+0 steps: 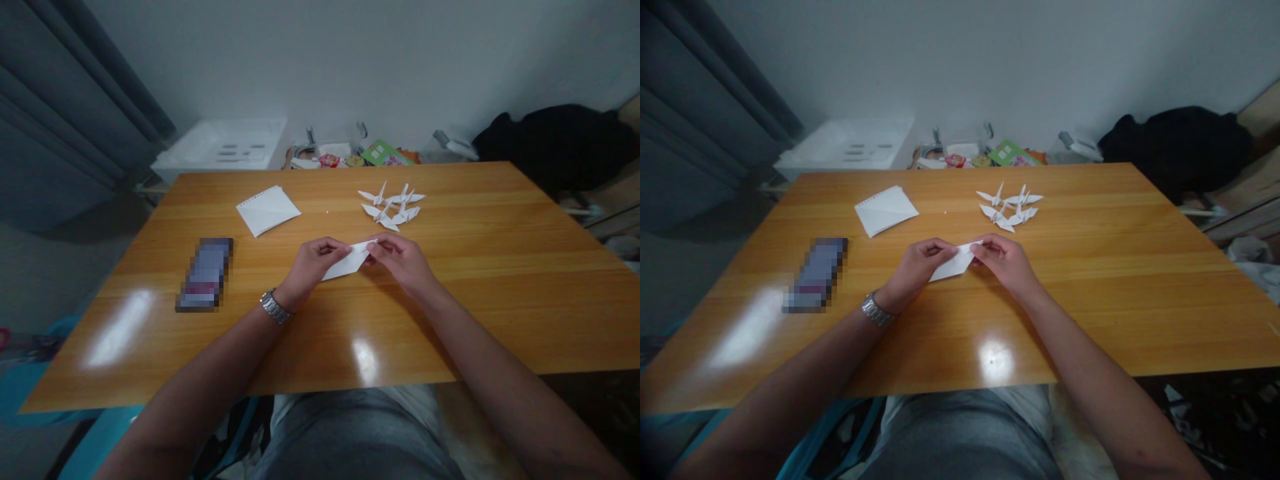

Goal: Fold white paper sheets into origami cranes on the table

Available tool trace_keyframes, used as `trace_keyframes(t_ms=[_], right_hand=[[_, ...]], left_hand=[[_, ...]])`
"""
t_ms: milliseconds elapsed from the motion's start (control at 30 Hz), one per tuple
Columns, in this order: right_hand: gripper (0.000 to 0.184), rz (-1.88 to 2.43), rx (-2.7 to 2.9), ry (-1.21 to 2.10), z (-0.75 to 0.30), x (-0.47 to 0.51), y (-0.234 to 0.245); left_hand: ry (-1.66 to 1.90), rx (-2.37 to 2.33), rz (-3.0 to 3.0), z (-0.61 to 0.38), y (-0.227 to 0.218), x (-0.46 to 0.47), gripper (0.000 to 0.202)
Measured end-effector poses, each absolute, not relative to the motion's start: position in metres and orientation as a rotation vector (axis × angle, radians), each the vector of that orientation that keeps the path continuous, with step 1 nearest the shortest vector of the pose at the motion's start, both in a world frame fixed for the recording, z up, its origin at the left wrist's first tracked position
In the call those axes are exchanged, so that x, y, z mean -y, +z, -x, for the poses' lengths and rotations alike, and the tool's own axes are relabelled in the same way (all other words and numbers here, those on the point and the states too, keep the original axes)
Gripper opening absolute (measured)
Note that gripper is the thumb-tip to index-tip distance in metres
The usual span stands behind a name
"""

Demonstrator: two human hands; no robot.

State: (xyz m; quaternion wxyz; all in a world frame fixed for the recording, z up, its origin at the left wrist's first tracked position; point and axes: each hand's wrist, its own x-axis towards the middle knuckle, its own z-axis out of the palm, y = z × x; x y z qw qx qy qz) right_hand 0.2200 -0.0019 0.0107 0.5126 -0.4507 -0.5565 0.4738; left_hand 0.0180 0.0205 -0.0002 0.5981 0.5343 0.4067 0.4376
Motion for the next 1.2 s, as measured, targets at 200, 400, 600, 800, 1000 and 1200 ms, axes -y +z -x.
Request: trace_keyframes(t_ms=[200,400,600,800,1000,1200], right_hand=[[0.031,1.124,1.354,1.078,-0.2211,0.0022,0.012],[0.028,1.122,1.304,1.095,-0.2223,0.0012,0.0105],[0.03,1.099,1.247,1.14,-0.2222,0.0002,0.0096],[0.028,1.109,1.242,1.152,-0.223,0.0006,0.0077],[0.028,1.135,1.317,1.116,-0.2218,-0.0002,0.0072],[0.028,1.156,1.506,1.047,-0.2204,0.0017,0.0094]], left_hand=[[0.998,-0.92,-1.172,-0.0194,0.0001,-0.019,0.031],[0.975,-0.95,-1.111,-0.0196,0.0001,-0.0199,0.032],[0.973,-0.93,-1.133,-0.0182,0.0007,-0.0191,0.032],[0.952,-0.955,-1.216,-0.0165,0.0024,-0.0195,0.035],[0.958,-0.925,-1.49,-0.0151,0.0044,-0.0198,0.031],[0.904,-0.859,-1.637,-0.016,0.0028,-0.0184,0.032]])
